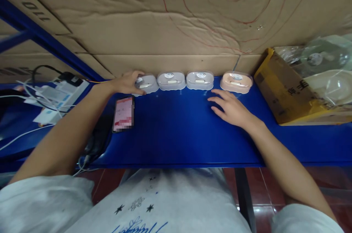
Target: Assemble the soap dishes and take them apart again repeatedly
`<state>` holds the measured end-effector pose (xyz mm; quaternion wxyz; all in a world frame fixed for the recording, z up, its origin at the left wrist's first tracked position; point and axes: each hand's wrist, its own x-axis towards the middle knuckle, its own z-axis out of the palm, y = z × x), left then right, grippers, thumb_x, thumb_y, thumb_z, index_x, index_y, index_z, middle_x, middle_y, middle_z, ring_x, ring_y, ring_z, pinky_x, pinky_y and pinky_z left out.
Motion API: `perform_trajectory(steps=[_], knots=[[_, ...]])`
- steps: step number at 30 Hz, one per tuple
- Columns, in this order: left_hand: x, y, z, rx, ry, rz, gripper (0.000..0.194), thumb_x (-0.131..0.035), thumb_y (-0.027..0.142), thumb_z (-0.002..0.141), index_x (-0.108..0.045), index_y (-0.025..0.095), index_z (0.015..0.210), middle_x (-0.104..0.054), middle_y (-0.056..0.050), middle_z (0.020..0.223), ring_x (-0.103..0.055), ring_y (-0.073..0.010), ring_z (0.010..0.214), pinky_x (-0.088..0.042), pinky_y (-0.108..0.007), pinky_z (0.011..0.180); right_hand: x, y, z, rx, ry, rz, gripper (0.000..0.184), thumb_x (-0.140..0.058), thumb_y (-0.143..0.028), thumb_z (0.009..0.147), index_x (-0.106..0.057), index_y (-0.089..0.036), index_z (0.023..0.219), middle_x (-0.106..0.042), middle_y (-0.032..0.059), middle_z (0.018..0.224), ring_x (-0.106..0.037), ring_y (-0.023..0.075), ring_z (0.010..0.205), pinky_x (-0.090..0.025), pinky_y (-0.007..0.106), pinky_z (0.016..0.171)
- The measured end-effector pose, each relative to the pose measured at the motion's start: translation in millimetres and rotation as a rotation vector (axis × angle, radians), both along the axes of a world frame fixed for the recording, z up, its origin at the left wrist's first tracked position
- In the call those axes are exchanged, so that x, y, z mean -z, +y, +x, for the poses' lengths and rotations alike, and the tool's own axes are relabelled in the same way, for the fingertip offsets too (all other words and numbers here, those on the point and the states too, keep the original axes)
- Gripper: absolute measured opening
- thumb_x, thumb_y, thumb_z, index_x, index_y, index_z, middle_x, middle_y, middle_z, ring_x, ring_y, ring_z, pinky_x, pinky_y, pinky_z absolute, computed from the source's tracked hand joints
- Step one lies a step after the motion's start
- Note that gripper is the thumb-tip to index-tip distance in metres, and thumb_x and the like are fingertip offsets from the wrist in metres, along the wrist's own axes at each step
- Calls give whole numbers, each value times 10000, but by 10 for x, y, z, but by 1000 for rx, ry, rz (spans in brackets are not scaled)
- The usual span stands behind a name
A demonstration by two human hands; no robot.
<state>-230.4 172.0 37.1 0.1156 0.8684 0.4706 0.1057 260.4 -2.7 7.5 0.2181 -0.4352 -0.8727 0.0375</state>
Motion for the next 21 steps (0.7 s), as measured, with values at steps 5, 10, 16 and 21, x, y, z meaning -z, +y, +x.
perform_trajectory(steps=[5,10,16,21], knots=[[-51,-177,166,-25,71,-118,1080,-865,558,724,-435,47,1572,-575,-220,1558,-586,-409,1421,-460,-566,1223,54,-20,-131,-48,-14,-30,386,-577,-384,1094,-716,-233,1420,-614,185,1601,-633,399,1441,-527,682,1177],[-36,-858,549,81,70,-195,1099,-902,547,716,-423,158,1625,-545,-216,1605,-526,-443,1509,-430,-616,1256,8,-197,-390,-116,14,-77,558,-649,-472,1071,-596,-249,1580,-590,191,1635,-603,406,1476,-510,682,1186],[364,-2037,1195,228,-315,-128,1274,-977,512,770,-187,297,1745,-336,-207,1712,-398,-424,1620,-395,-635,1320,64,-510,-791,-300,81,-160,966,-795,-682,921,-413,-260,1702,-433,228,1741,-502,438,1561,-500,671,1210],[657,-2265,1288,190,-600,-168,1292,-997,631,728,-206,340,1707,-451,-192,1624,-539,-433,1502,-469,-678,1253,71,-571,-859,-330,149,-225,788,-785,-570,960,-488,-269,1625,-487,213,1674,-524,387,1545,-519,609,1219]])
